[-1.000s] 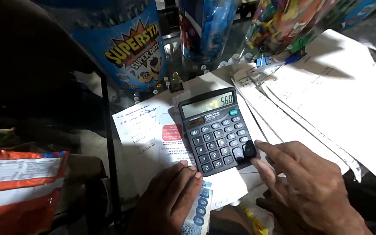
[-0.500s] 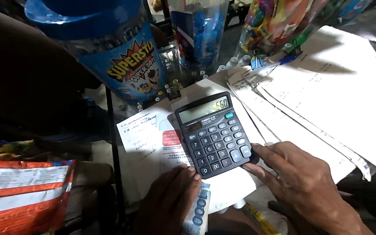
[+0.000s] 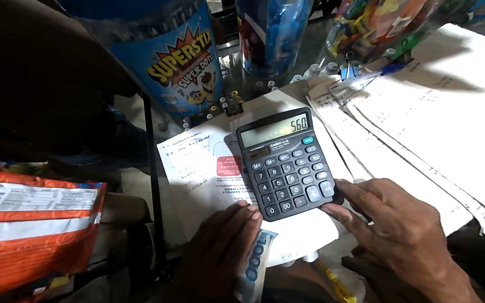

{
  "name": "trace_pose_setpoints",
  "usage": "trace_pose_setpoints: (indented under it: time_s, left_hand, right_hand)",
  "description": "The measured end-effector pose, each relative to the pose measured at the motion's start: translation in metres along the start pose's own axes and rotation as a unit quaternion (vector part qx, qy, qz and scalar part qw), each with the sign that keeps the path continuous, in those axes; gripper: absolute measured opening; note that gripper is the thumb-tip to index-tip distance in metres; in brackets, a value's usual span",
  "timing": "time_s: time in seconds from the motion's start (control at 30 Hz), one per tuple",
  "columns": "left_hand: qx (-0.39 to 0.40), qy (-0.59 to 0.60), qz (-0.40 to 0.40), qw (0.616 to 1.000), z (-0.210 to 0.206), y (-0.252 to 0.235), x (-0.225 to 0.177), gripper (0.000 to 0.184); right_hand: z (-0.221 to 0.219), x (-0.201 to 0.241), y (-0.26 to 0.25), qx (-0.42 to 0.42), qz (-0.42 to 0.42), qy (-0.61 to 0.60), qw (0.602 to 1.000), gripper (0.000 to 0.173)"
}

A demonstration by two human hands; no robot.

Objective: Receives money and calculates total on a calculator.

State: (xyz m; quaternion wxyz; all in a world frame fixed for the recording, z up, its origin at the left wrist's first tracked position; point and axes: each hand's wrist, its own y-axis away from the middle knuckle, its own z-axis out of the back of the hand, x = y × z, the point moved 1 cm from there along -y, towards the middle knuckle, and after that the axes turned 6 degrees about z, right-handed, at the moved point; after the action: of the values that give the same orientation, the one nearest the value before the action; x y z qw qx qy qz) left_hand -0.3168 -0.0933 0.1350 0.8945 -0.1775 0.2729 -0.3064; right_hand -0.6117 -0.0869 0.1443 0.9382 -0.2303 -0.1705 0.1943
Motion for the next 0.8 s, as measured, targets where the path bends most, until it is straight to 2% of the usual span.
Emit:
trace_pose_setpoints:
  time_s: [0.27, 0.8]
  left_hand:
    - [-0.001, 0.031, -0.005, 0.999, 0.0011, 0.0006, 0.0026, 0.029]
    - [0.031, -0.028, -0.009, 0.999, 0.0001, -0.0037, -0.0005, 0.032]
  right_hand:
    - [-0.0004, -0.0003, 0.0001, -0.008, -0.002, 0.0, 1.0, 0.046]
    - [-0.0004, -0.0004, -0.0003, -0.011, -0.002, -0.001, 1.0, 0.048]
